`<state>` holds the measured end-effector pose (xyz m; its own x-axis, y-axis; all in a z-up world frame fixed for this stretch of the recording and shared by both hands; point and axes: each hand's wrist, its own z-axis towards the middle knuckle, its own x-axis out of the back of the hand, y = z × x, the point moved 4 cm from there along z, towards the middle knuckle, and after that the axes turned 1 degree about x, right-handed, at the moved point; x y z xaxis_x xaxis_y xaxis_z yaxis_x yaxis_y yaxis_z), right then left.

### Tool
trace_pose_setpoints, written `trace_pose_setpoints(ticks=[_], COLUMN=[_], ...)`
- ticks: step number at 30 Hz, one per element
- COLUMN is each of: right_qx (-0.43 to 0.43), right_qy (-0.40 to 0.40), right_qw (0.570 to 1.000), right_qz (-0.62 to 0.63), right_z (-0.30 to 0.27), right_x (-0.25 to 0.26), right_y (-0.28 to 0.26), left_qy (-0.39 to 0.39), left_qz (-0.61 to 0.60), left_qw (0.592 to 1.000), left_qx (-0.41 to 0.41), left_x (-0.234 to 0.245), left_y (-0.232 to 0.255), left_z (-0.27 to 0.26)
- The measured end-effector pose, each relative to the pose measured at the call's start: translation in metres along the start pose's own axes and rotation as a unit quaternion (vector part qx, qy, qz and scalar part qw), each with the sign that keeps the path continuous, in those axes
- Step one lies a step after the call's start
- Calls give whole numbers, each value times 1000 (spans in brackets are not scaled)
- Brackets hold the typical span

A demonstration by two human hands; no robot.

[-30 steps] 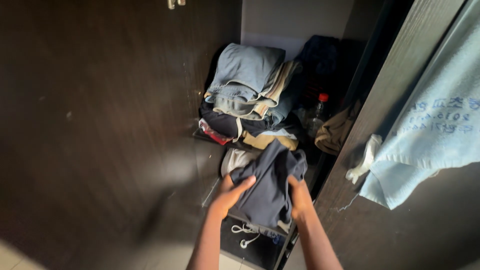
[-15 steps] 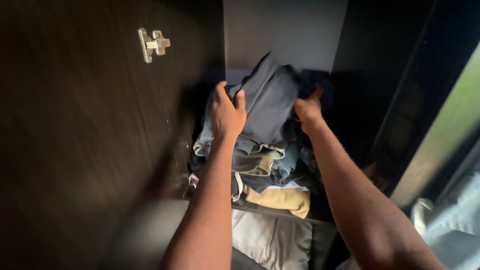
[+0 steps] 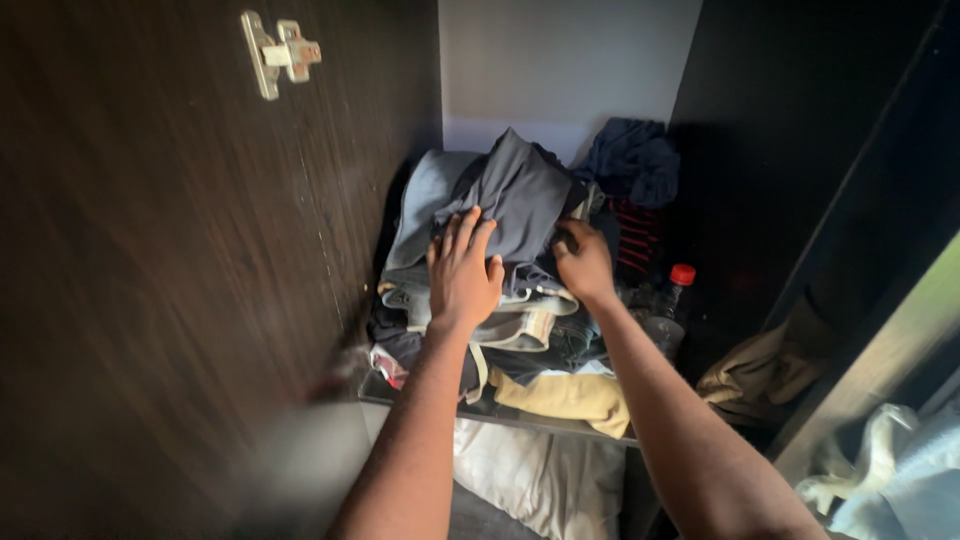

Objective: Folding clothes, putting them in a wardrobe, and then sweeping the floor.

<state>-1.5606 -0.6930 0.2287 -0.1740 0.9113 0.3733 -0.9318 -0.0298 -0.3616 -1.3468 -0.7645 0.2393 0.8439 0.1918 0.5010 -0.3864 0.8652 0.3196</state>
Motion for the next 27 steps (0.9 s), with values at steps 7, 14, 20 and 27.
trace_pose_setpoints(ticks=[7, 14, 20, 27], right_qx=[-169, -139, -151, -132], right_qy=[-32, 41, 32, 53], right_qw=[955, 973, 961, 958], right_qz=[243, 182, 229, 249], right_z=[-12, -51, -80, -144], right_x=[5, 32, 54, 92], right_y=[20, -1, -6, -48], left_qy=[25, 39, 44, 79], left_qz=[7, 17, -11, -50], left_qw=[999, 999, 999, 981], left_qx=[-18, -6, 29, 169], left_x=[10, 22, 39, 54], left_y=[1, 19, 34, 45], left_z=[-7, -28, -74, -182])
